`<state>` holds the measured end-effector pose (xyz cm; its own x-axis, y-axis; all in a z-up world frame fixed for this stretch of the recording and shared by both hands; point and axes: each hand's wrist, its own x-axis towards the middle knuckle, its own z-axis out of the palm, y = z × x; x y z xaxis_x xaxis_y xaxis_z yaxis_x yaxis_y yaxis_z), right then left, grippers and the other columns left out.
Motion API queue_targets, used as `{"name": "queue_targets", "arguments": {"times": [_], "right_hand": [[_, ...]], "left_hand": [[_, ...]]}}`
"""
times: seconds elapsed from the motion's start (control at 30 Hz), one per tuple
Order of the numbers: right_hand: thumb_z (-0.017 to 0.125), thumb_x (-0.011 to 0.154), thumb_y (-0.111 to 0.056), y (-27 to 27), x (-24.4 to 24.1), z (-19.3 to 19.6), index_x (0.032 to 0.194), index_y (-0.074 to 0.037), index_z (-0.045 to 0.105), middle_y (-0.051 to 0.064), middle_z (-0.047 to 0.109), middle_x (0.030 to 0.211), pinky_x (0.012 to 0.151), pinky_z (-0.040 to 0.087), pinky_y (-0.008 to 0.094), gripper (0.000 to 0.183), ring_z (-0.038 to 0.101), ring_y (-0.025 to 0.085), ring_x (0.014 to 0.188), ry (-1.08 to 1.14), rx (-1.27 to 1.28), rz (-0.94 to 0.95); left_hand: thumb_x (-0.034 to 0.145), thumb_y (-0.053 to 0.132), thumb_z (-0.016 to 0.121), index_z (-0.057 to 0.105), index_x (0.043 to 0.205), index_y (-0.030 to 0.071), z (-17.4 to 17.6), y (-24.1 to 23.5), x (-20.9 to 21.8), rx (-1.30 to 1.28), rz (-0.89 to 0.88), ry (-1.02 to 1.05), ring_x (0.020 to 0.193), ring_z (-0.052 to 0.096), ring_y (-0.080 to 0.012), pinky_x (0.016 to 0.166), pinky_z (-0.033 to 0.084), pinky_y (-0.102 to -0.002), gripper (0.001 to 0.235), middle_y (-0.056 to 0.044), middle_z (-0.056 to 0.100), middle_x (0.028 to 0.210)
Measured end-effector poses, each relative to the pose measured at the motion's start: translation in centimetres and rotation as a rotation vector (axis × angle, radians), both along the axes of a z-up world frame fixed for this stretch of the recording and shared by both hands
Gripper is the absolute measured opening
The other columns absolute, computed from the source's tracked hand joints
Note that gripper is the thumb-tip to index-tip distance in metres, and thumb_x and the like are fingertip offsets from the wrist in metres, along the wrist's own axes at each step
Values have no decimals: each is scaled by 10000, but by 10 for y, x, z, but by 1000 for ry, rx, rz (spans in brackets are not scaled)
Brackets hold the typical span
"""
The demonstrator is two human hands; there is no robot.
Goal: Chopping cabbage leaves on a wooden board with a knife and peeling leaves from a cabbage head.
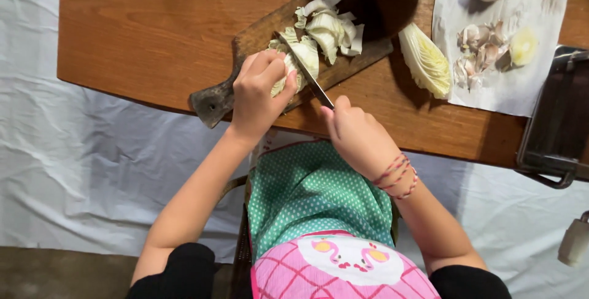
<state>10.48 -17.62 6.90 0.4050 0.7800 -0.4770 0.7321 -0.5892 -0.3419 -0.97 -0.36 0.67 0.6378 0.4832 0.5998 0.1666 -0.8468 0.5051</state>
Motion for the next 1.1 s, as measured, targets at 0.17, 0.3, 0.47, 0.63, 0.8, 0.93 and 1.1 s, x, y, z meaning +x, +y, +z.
{"name": "queue_targets", "arguments": {"times": [0.17,0.3,0.47,0.63,0.8,0.93,1.1], "right_hand": [[297,1109,-412,26,1,-16,1015,-74,453,227,673,803,717,600,571,384,723,519,773,-89,127,23],[290,1105,-420,32,4,-5,1031,-53,449,261,686,831,739,583,613,406,711,551,813,-30,103,1],[293,1101,-433,18,3,3,1039,-66,455,283,689,847,762,580,623,407,710,549,847,6,60,-16],[355,1106,-407,-9,11,1,1024,-80,483,267,688,797,741,586,607,361,721,531,816,-85,20,21],[353,1114,-385,-11,48,-7,1018,-46,467,327,674,815,755,559,658,370,677,602,834,-70,75,-11],[343,1100,-397,-10,52,9,1014,-40,466,348,670,855,785,550,665,387,662,614,873,28,49,-56],[368,1081,-371,-22,68,2,960,-85,455,258,629,651,676,513,603,323,655,505,678,166,96,-139]], "left_hand": [[914,160,748,552,775,107,-2,1,-1,3,-7,-5,1002,708,-308,868,586,-396,246,-42,651,932],[907,163,752,557,781,112,-3,0,0,6,9,-15,1004,707,-309,876,585,-399,238,-37,653,938],[908,176,751,559,786,110,-3,1,0,13,25,-21,1018,705,-303,885,582,-399,237,-36,663,963],[906,177,764,570,793,112,-10,1,-2,15,23,-17,1034,702,-302,932,566,-416,234,-32,673,992],[948,259,775,615,880,114,-8,-4,-6,31,46,48,1142,677,-309,1033,476,-512,226,-37,686,1085],[976,322,759,641,937,89,13,-8,-14,38,49,92,1272,598,-383,1066,394,-631,264,-68,665,1189],[969,526,703,583,1155,159,3,-5,-17,210,59,238,1254,583,-421,977,492,-529,429,-145,556,1347]]}}
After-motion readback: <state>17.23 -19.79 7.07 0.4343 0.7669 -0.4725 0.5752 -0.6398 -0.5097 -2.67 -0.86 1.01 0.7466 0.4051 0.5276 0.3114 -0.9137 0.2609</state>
